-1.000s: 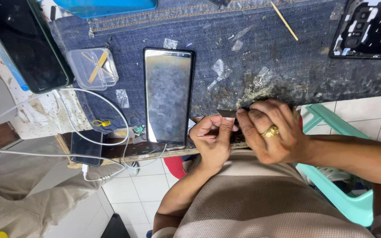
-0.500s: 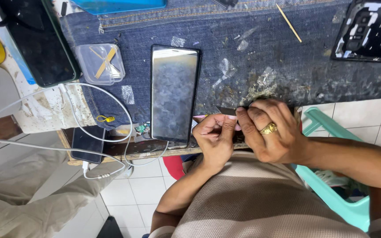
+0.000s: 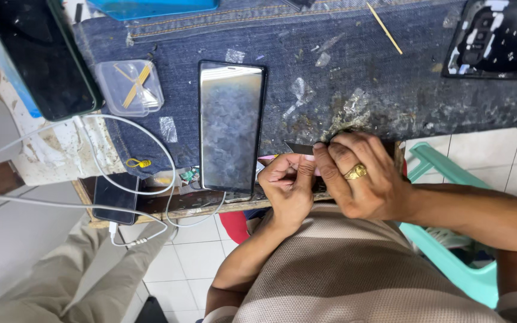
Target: The person cleans the internal components of a mobile phone and attaches a small connector using a thin tool by hand.
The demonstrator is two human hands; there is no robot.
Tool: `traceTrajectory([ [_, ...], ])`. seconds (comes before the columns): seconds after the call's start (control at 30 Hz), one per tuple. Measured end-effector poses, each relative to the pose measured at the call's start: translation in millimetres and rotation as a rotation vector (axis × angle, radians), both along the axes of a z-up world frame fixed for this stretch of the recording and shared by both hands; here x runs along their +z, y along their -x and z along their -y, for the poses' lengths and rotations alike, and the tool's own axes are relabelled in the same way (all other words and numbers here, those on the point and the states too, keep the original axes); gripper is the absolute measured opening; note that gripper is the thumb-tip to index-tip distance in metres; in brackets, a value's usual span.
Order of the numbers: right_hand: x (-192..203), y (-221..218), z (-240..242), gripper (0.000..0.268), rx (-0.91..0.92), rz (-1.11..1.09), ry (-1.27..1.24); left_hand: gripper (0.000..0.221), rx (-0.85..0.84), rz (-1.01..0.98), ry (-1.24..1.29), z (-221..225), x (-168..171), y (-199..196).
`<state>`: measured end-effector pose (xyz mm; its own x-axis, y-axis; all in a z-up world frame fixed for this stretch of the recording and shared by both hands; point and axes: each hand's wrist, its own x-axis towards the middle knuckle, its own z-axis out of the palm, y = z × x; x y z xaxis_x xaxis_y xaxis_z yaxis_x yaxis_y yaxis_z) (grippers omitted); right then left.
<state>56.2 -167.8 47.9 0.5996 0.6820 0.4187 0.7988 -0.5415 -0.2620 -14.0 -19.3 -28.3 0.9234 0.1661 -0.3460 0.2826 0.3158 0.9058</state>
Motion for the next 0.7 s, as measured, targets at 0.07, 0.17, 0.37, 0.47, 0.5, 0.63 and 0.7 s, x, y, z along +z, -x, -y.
traceTrajectory([
  [0.07,4,2,4,0.040,-0.001,-0.022,-0.003,0.012,-0.025,-0.042,0.001,-3,3,4],
  [0.17,4,1,-2,0.040,-0.006,-0.016,-0.013,0.013,-0.030,-0.021,-0.035,-3,1,0],
  [0.37,7,-1,2,0.037,-0.020,-0.008,0.010,0.014,-0.024,-0.049,-0.013,-2,5,0],
  [0.47,5,-4,-1,0.038,0.020,-0.032,-0.028,0.015,-0.001,0.005,0.005,2,6,-2],
  [0.5,5,-1,0,0.037,0.005,-0.033,-0.029,0.014,-0.005,-0.030,0.009,1,7,-1],
  [0.63,5,-1,0,0.038,0.003,-0.033,-0.039,0.015,-0.016,-0.035,-0.081,1,11,0],
  [0.7,4,-3,0,0.038,0.012,-0.039,-0.049,0.014,-0.007,0.014,-0.053,0,11,-2],
])
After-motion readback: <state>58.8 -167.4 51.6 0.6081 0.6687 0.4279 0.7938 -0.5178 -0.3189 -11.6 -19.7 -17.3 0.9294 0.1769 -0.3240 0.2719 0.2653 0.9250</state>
